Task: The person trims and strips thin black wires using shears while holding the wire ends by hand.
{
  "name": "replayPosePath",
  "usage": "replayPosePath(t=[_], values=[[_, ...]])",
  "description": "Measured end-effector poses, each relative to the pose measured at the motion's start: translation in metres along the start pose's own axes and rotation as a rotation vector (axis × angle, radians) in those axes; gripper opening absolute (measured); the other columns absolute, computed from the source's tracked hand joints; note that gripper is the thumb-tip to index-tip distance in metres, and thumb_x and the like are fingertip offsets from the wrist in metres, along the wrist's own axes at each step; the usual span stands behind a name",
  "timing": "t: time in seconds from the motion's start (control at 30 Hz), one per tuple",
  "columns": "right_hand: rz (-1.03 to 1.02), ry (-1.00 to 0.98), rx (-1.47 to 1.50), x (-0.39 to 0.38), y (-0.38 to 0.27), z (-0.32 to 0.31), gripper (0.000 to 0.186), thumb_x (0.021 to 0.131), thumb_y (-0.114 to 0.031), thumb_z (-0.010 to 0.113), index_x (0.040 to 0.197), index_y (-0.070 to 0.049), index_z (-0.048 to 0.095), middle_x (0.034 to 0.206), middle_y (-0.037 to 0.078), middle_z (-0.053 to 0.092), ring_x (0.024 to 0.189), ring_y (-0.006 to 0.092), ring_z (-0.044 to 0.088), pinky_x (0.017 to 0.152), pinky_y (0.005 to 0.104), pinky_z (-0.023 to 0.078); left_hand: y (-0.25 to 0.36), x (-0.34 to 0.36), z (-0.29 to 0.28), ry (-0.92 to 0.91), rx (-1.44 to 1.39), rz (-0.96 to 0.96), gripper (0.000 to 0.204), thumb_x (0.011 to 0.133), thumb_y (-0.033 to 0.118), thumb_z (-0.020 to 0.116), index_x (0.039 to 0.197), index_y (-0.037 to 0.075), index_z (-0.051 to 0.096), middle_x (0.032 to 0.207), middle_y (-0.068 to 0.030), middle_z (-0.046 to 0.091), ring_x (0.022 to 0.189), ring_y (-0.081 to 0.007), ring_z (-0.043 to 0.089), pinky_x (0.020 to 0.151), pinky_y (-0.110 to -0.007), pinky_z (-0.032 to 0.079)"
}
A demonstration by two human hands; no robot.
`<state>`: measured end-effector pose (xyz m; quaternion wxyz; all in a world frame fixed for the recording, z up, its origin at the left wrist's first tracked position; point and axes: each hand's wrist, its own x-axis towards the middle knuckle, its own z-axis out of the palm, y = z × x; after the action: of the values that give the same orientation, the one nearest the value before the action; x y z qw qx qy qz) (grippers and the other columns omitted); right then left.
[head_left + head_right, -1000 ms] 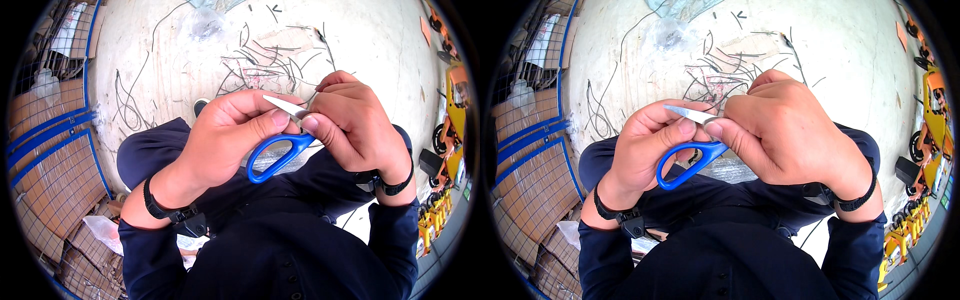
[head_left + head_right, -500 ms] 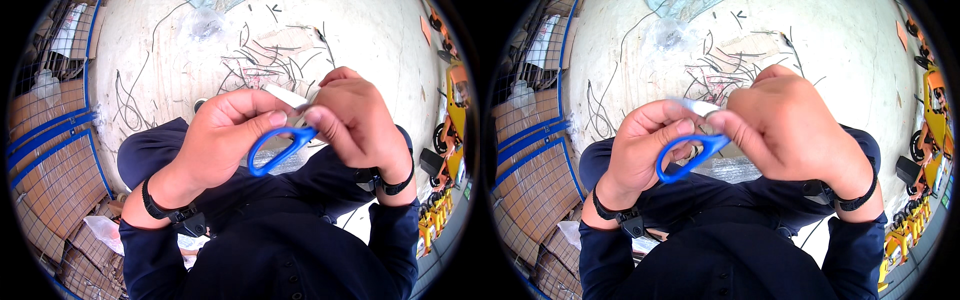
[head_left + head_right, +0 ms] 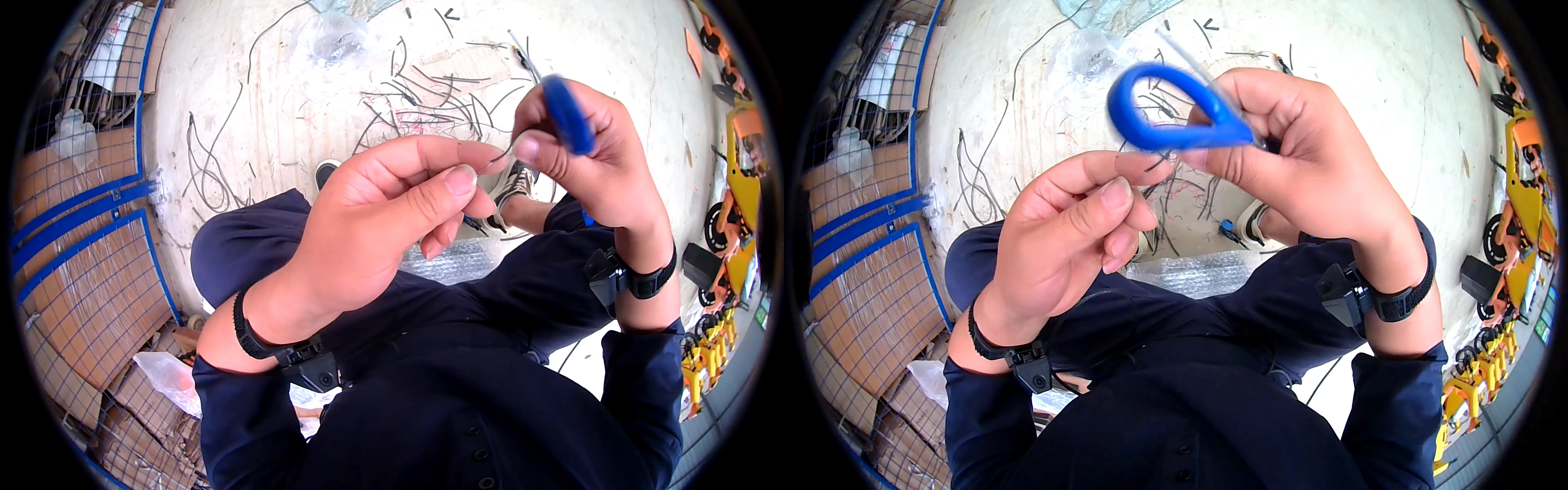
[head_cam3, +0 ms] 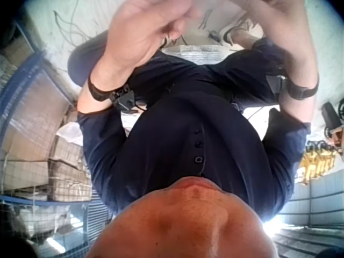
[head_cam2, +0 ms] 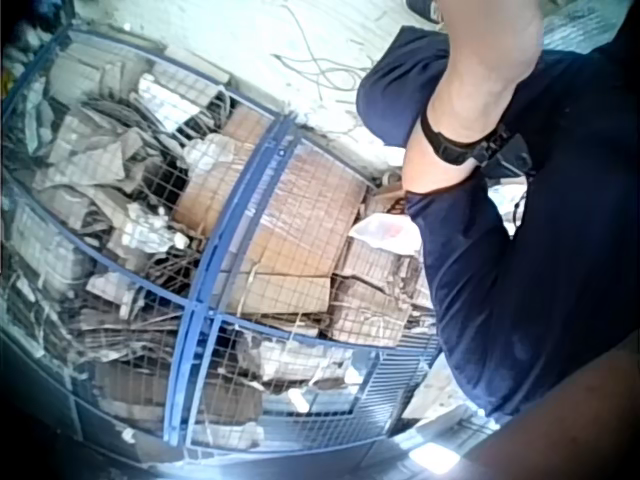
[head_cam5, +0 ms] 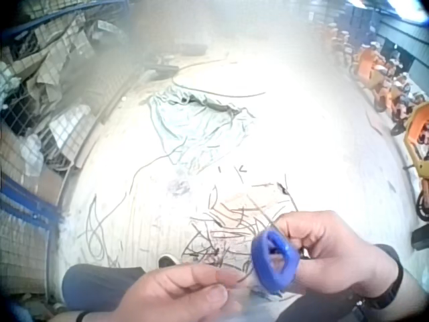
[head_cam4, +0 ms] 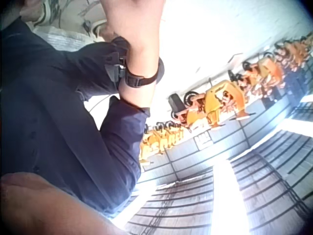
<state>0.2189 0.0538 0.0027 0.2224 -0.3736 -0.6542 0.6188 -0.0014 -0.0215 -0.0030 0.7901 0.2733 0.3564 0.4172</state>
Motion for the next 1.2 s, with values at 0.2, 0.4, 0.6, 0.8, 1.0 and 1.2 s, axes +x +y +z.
replayPosePath(t=[0.2, 0.4, 0.6, 0.8, 1.0, 1.2], values=[[-0.024, 0.079, 0.09, 0.0, -0.01, 0.004, 0.017, 0.089, -0.015, 0.068, 0.096, 0.0, 0.064, 0.074, -0.004, 0.057, 0.065, 0.0023, 0.047, 0.057, 0.0203, 0.037, 0.0, -0.005, 0.003, -0.019, 0.128, 0.003, 0.027, 0.097, 0.011, 0.053, 0.119, -0.002, 0.058, 0.106, -0.0108, 0.067, 0.069, -0.0057, 0.055, 0.056, -0.017, 0.039], [0.007, 0.127, -0.062, 0.003, -0.012, 0.008, 0.014, 0.087, -0.015, 0.069, 0.083, -0.002, 0.067, 0.064, -0.006, 0.051, 0.06, 0.0024, 0.043, 0.054, 0.0209, 0.034, -0.01, -0.006, 0.008, 0.03, 0.356, 0.195, 0.024, 0.095, 0.008, 0.056, 0.116, -0.002, 0.059, 0.104, -0.0091, 0.066, 0.084, -0.0077, 0.061, 0.067, -0.019, 0.046], [0.176, 0.066, -0.019, 0.0, -0.015, 0.008, 0.016, 0.088, -0.017, 0.068, 0.08, -0.003, 0.066, 0.058, -0.008, 0.046, 0.052, 0.0018, 0.037, 0.047, 0.0216, 0.028, -0.018, -0.001, 0.007, 0.124, 0.498, 0.305, 0.023, 0.094, 0.005, 0.057, 0.115, -0.003, 0.059, 0.097, -0.0081, 0.066, 0.083, -0.0079, 0.062, 0.071, -0.02, 0.047], [0.19, 0.09, -0.068, 0.002, -0.013, 0.005, 0.018, 0.088, -0.017, 0.068, 0.079, -0.002, 0.066, 0.056, -0.007, 0.043, 0.049, 0.0013, 0.034, 0.044, 0.0217, 0.026, -0.014, -0.001, 0.009, 0.088, 0.66, 0.253, 0.019, 0.094, 0.007, 0.058, 0.108, -0.004, 0.063, 0.093, -0.0081, 0.067, 0.081, -0.0105, 0.065, 0.068, -0.02, 0.048], [0.205, 0.094, -0.101, 0.001, -0.014, 0.008, 0.016, 0.088, -0.017, 0.067, 0.081, -0.002, 0.066, 0.055, -0.006, 0.046, 0.043, 0.0016, 0.038, 0.039, 0.0209, 0.029, -0.021, 0.001, 0.009, -0.018, 0.443, 0.15, 0.019, 0.095, 0.007, 0.056, 0.109, -0.005, 0.061, 0.1, -0.0107, 0.067, 0.085, -0.0141, 0.067, 0.067, -0.021, 0.049], [0.2, 0.066, -0.166, 0.002, -0.01, 0.008, 0.013, 0.086, -0.014, 0.067, 0.084, -0.001, 0.067, 0.055, -0.004, 0.049, 0.044, 0.002, 0.041, 0.039, 0.0212, 0.031, -0.025, 0.003, 0.01, -0.058, 0.5, 0.155, 0.019, 0.096, 0.008, 0.053, 0.11, -0.003, 0.061, 0.102, -0.0114, 0.067, 0.08, -0.0118, 0.066, 0.063, -0.02, 0.047]])
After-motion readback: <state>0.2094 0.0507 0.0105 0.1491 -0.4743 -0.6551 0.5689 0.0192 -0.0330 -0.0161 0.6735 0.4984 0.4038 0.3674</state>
